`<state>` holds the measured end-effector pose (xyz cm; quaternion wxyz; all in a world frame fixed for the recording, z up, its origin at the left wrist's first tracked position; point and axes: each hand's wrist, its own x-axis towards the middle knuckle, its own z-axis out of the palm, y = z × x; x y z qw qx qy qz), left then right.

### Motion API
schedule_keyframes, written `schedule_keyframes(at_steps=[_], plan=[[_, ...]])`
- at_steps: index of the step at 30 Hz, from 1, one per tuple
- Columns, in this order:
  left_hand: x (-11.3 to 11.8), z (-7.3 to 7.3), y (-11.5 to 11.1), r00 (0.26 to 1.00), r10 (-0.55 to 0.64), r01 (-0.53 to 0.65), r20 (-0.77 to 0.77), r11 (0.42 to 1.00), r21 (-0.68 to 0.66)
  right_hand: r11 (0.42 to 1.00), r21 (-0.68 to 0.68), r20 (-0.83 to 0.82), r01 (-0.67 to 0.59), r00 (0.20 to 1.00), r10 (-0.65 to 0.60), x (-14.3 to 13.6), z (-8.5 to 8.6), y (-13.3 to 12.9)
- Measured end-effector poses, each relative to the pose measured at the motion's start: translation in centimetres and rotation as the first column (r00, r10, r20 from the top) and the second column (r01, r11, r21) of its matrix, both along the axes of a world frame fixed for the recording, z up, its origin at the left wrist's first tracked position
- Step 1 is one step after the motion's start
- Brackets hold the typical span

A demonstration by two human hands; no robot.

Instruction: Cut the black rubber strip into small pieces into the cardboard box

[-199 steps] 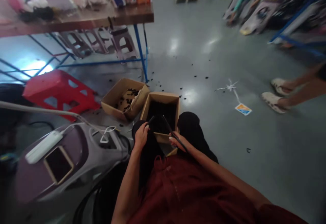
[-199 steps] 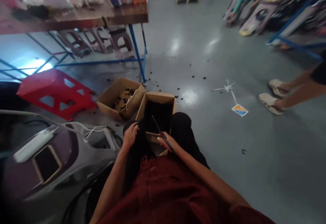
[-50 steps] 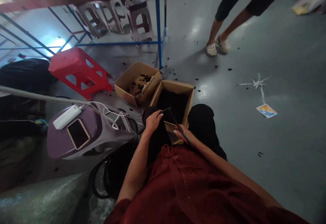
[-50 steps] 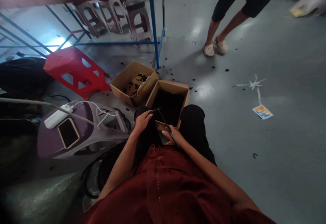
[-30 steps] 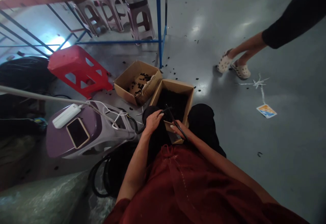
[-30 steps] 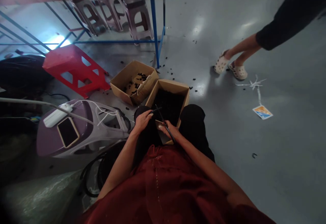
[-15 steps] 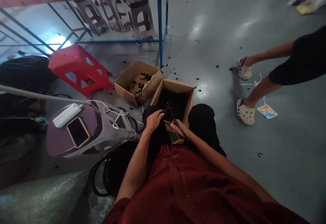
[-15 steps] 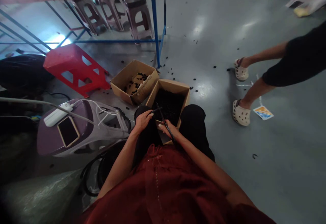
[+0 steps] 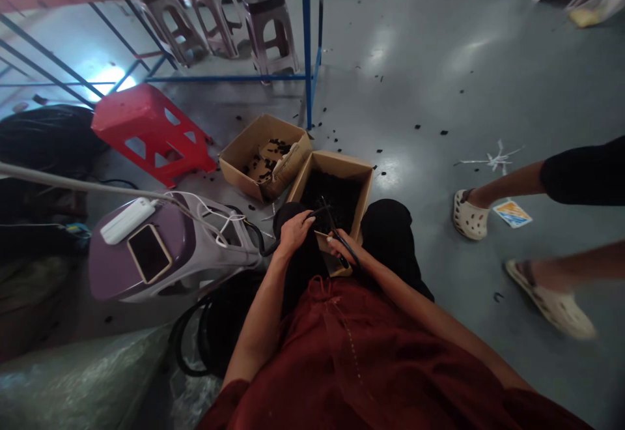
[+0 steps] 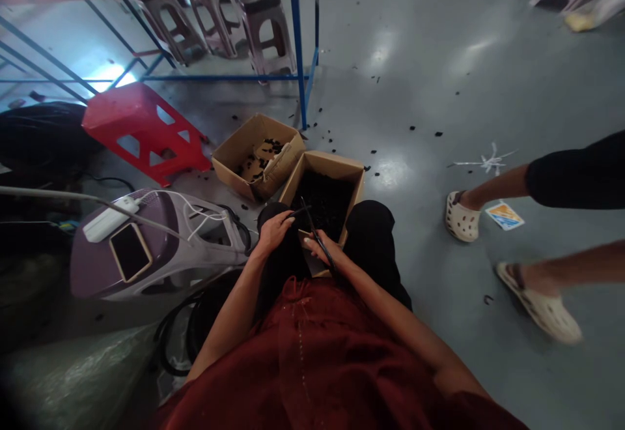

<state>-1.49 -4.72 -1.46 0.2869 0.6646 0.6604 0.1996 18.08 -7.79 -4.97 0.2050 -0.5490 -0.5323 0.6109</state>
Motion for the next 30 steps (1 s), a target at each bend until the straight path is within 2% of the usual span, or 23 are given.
schedule_keyframes(at_steps=[9, 15, 23, 30], plan=[[0.1, 0.3, -0.1, 1.000, 0.001, -0.001, -0.008, 1.000, 0.000, 0.999, -0.035, -0.017, -0.033, 0.999, 0.032, -0.1, 0.7, 0.1], [0.0, 0.1, 0.0, 1.000, 0.001, -0.001, -0.001, 1.000, 0.009, 1.000, -0.015, -0.023, -0.021, 1.000, 0.020, -0.2, 0.7, 0.1], [0.0, 0.1, 0.1, 1.000, 0.006, -0.006, 0.000, 1.000, -0.013, 0.997, -0.081, -0.030, 0.000, 1.000, -0.002, -0.3, 1.0, 0.1], [0.0, 0.0, 0.0, 1.000, -0.005, 0.005, -0.015, 1.000, -0.001, 0.997, -0.078, -0.044, -0.011, 0.999, 0.008, -0.1, 0.9, 0.2]])
